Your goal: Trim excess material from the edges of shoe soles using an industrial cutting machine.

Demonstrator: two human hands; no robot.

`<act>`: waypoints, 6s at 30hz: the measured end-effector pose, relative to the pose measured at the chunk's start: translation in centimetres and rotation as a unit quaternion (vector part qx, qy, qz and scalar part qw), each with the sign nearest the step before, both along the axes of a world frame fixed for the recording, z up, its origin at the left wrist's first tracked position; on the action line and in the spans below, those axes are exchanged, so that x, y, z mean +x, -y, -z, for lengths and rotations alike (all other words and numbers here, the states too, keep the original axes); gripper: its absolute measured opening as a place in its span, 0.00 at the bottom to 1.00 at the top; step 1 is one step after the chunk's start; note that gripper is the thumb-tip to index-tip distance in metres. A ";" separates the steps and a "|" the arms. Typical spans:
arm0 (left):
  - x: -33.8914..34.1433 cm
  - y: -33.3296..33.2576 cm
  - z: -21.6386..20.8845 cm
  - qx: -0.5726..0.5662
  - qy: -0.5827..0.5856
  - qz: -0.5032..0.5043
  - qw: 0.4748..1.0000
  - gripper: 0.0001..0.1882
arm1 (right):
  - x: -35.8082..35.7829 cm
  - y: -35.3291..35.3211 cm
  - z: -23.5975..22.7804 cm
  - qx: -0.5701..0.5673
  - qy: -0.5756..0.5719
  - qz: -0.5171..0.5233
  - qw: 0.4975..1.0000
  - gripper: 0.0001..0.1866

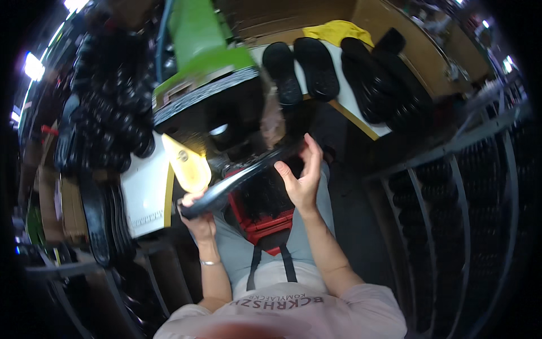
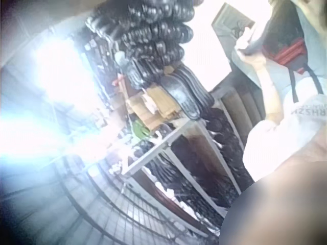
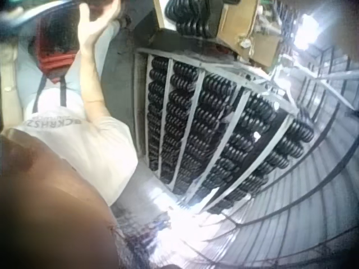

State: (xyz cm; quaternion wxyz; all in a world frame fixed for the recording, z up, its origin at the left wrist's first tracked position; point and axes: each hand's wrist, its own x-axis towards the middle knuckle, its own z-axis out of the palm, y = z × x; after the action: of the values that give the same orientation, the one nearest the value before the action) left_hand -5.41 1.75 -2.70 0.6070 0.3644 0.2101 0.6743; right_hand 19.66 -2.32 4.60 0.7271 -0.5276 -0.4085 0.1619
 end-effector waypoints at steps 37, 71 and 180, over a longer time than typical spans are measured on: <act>1.0 -25.5 -37.0 0.317 -0.830 -0.314 0.336 0.17 | 12.6 -16.8 6.6 -0.086 0.299 0.077 0.947 0.23; -9.6 -28.5 -39.0 0.104 -0.506 -0.295 0.804 0.12 | 7.9 -3.5 17.2 -0.265 -0.034 -0.019 0.964 0.15; -0.5 -1.8 -4.7 0.036 -0.129 -0.058 0.989 0.30 | 1.7 1.8 0.8 0.029 0.066 -0.012 0.997 0.37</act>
State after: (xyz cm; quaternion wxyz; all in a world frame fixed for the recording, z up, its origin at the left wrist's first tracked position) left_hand -5.89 3.57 2.02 0.5214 0.4574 0.2830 0.6625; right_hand 21.35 -4.17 3.84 0.7113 -0.5111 -0.4665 0.1236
